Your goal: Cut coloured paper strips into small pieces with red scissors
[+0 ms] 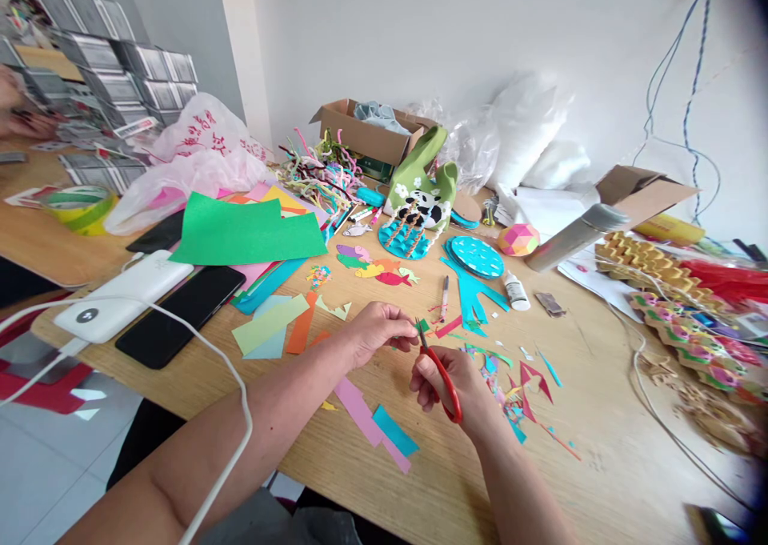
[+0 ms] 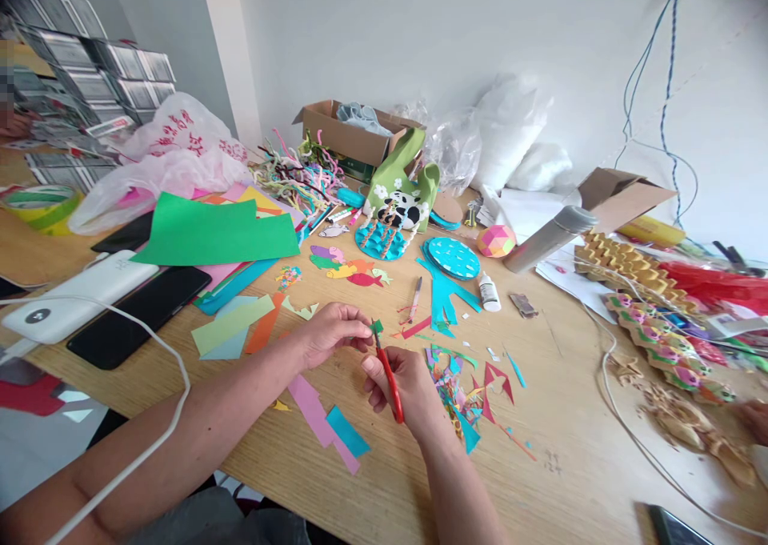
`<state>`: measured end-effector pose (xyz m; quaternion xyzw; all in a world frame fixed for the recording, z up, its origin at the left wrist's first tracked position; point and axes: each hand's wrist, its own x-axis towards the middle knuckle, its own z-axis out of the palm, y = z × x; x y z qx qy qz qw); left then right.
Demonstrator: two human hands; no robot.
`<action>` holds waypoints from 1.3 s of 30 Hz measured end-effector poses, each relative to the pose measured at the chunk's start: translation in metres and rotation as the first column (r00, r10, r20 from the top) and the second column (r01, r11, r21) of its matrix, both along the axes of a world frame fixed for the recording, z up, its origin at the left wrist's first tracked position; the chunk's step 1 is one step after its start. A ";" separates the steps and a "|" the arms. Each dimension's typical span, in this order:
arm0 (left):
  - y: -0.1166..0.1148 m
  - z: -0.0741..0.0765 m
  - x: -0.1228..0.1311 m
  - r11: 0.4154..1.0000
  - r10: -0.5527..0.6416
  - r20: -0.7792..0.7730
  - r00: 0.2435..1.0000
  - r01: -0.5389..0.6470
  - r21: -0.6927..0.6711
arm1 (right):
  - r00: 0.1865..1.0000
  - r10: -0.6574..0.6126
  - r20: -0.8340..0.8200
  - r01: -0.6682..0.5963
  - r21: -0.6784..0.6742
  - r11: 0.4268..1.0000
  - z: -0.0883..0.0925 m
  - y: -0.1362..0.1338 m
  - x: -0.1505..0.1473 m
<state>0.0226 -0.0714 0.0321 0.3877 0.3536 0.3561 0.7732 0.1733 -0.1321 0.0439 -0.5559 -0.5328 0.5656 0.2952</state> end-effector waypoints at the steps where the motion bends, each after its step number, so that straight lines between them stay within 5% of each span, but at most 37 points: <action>1: 0.000 0.000 0.000 1.000 -0.001 -0.006 1.000 0.001 0.001 | 1.000 0.003 0.000 -0.003 0.004 1.000 0.000 0.000 0.000; 39: 0.000 0.000 -0.001 1.000 -0.017 0.001 1.000 0.017 -0.010 | 0.999 -0.007 0.038 0.007 -0.006 1.000 -0.001 0.000 0.002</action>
